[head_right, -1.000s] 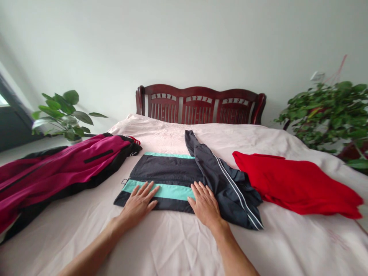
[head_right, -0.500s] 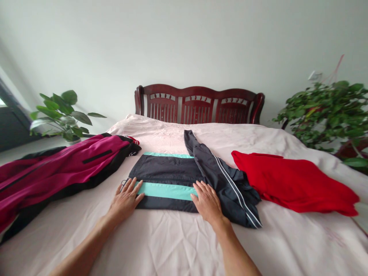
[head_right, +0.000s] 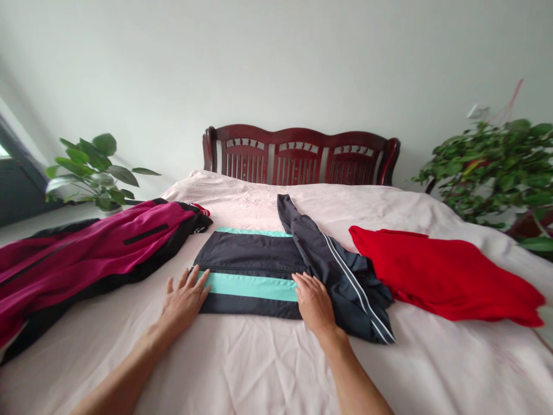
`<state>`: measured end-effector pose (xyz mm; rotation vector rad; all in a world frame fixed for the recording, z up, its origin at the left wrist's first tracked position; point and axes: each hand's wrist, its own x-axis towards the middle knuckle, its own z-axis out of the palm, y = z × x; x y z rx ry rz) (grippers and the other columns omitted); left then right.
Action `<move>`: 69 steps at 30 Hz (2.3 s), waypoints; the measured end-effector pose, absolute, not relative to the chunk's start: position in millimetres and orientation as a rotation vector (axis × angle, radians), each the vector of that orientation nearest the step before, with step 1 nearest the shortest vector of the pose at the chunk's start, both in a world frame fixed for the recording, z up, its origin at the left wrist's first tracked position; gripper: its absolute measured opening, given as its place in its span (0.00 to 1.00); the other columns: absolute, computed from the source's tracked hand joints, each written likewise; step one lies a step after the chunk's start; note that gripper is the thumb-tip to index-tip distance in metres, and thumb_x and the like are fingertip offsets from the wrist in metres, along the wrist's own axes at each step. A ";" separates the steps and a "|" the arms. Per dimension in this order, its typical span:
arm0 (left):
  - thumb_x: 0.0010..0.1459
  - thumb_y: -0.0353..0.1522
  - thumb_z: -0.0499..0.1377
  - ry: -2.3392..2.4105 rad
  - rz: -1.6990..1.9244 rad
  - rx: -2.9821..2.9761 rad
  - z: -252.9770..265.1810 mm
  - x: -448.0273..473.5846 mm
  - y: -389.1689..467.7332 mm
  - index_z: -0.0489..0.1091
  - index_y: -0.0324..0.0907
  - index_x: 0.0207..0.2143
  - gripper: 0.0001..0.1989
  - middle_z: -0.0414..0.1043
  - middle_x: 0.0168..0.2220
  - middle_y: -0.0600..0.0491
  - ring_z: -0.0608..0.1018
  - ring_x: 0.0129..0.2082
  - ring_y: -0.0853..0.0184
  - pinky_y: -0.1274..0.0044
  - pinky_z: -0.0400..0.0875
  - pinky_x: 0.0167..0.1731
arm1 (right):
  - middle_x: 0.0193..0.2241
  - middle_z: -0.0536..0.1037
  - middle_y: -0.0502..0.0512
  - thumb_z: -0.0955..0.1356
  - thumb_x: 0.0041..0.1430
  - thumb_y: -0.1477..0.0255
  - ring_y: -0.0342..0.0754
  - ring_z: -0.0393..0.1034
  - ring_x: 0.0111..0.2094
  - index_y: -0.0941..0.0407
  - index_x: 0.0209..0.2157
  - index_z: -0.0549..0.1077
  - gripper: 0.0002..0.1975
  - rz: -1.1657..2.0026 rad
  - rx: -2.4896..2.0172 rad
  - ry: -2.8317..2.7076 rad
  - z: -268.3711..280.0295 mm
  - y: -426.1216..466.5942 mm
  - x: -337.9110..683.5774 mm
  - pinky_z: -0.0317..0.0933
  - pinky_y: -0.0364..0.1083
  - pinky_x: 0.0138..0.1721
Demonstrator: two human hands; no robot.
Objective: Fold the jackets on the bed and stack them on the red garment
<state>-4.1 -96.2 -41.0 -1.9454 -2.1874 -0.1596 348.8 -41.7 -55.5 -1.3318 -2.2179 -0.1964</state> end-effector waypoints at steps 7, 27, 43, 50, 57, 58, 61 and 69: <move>0.68 0.34 0.49 -1.811 -0.305 -2.316 -44.9 7.0 -103.4 0.64 0.48 0.63 0.23 0.61 0.66 0.47 0.61 0.67 0.54 0.59 0.56 0.64 | 0.55 0.76 0.55 0.61 0.65 0.75 0.51 0.67 0.58 0.51 0.54 0.74 0.19 -0.211 -1.205 -2.320 -41.6 -51.9 344.2 0.56 0.58 0.62; 0.64 0.36 0.53 -1.878 -0.444 -2.376 -47.0 20.1 -102.0 0.70 0.51 0.55 0.18 0.63 0.65 0.51 0.63 0.66 0.52 0.54 0.55 0.63 | 0.48 0.80 0.53 0.60 0.52 0.87 0.50 0.71 0.55 0.50 0.37 0.82 0.25 -0.005 -1.189 -2.333 -39.7 -50.4 343.1 0.56 0.60 0.61; 0.65 0.41 0.52 -2.013 -0.376 -2.152 -50.5 17.9 -103.8 0.66 0.50 0.61 0.23 0.62 0.66 0.46 0.62 0.66 0.52 0.55 0.51 0.64 | 0.43 0.82 0.52 0.60 0.52 0.84 0.49 0.74 0.48 0.51 0.29 0.79 0.19 0.057 -1.275 -2.131 -43.7 -47.9 347.6 0.64 0.51 0.55; 0.66 0.41 0.50 -2.007 -0.328 -2.147 -50.8 17.9 -103.2 0.64 0.49 0.63 0.24 0.60 0.66 0.45 0.61 0.66 0.51 0.54 0.52 0.63 | 0.40 0.81 0.57 0.57 0.57 0.78 0.50 0.75 0.45 0.53 0.34 0.77 0.18 0.172 -1.195 -1.688 -37.1 -37.9 359.5 0.68 0.51 0.50; 0.65 0.41 0.51 -1.997 -0.328 -2.150 -51.4 17.0 -104.1 0.63 0.50 0.64 0.25 0.59 0.67 0.47 0.61 0.66 0.52 0.55 0.52 0.63 | 0.54 0.73 0.67 0.60 0.55 0.75 0.59 0.66 0.57 0.60 0.52 0.72 0.23 -0.186 -1.593 -1.608 -29.9 -10.1 405.3 0.58 0.60 0.59; 0.65 0.41 0.51 -1.997 -0.329 -2.148 -51.7 16.9 -104.1 0.63 0.50 0.64 0.25 0.59 0.67 0.47 0.61 0.66 0.52 0.55 0.52 0.63 | 0.56 0.72 0.68 0.61 0.55 0.74 0.61 0.64 0.58 0.61 0.55 0.70 0.25 -0.230 -1.696 -1.612 -30.3 -5.9 411.0 0.57 0.61 0.59; 0.65 0.40 0.51 -1.994 -0.318 -2.143 -52.2 17.0 -103.9 0.63 0.50 0.64 0.25 0.60 0.67 0.47 0.61 0.66 0.52 0.56 0.53 0.63 | 0.60 0.67 0.72 0.62 0.59 0.71 0.65 0.63 0.58 0.62 0.59 0.65 0.27 -0.249 -1.969 -1.661 -25.3 5.8 422.1 0.59 0.61 0.56; 0.65 0.40 0.51 -1.975 -0.323 -2.142 -50.7 18.6 -105.3 0.64 0.47 0.63 0.25 0.61 0.66 0.44 0.62 0.66 0.51 0.55 0.53 0.64 | 0.45 0.78 0.73 0.69 0.55 0.65 0.64 0.74 0.47 0.61 0.48 0.75 0.20 0.109 -2.288 -1.625 6.7 40.7 437.4 0.66 0.57 0.44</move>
